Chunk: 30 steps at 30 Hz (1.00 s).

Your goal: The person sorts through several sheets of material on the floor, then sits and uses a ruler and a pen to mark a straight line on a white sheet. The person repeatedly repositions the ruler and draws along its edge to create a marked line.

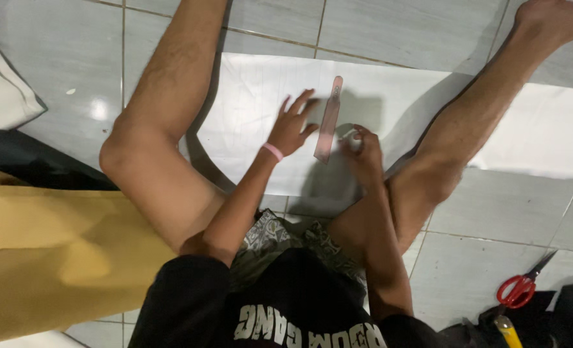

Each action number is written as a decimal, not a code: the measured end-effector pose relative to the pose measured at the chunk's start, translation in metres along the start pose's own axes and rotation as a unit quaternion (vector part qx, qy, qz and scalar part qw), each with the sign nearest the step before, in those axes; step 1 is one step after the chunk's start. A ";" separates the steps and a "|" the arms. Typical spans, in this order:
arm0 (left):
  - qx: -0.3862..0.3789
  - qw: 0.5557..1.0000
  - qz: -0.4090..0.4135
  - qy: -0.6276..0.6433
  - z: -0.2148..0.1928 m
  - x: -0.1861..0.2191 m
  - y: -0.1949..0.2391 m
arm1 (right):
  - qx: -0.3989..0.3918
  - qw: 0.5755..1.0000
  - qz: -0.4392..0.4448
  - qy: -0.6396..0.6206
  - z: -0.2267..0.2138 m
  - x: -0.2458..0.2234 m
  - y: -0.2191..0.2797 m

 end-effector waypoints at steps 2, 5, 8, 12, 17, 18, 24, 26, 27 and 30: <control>-0.016 0.996 -0.051 0.067 -0.004 -0.017 0.009 | -0.042 0.997 -0.037 0.052 0.010 -0.013 0.006; -0.023 0.995 -0.063 0.073 -0.013 -0.026 0.015 | -0.092 0.988 -0.011 0.121 0.022 -0.027 0.013; -0.054 0.991 -0.102 0.071 -0.028 -0.035 0.014 | -0.107 0.982 -0.029 0.152 0.035 -0.038 0.013; -0.071 0.989 -0.107 0.066 -0.046 -0.034 0.017 | -0.048 0.978 -0.097 0.176 0.050 -0.041 0.022; -0.087 0.989 -0.108 0.052 -0.051 -0.024 0.014 | 0.008 0.983 -0.118 0.142 0.051 -0.036 0.017; -0.085 0.989 -0.110 0.057 -0.051 -0.023 0.015 | -0.001 0.982 -0.124 0.144 0.052 -0.036 0.014; -0.085 0.988 -0.116 0.048 -0.053 -0.021 0.013 | -0.023 0.984 -0.136 0.115 0.048 -0.043 0.010; -0.086 0.989 -0.114 0.040 -0.053 -0.022 0.013 | -0.034 0.984 -0.132 0.111 0.048 -0.044 0.011; -0.086 0.989 -0.115 0.042 -0.052 -0.022 0.013 | -0.038 0.984 -0.133 0.110 0.048 -0.044 0.011; -0.087 0.988 -0.117 0.053 -0.050 -0.024 0.014 | -0.044 0.984 -0.132 0.111 0.047 -0.041 0.011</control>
Point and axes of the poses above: each hand's wrist, its own y-axis away from the middle knuckle, its own z-axis out of the palm, x = y × z, the point moved 5 cm from there along -y, towards the middle knuckle
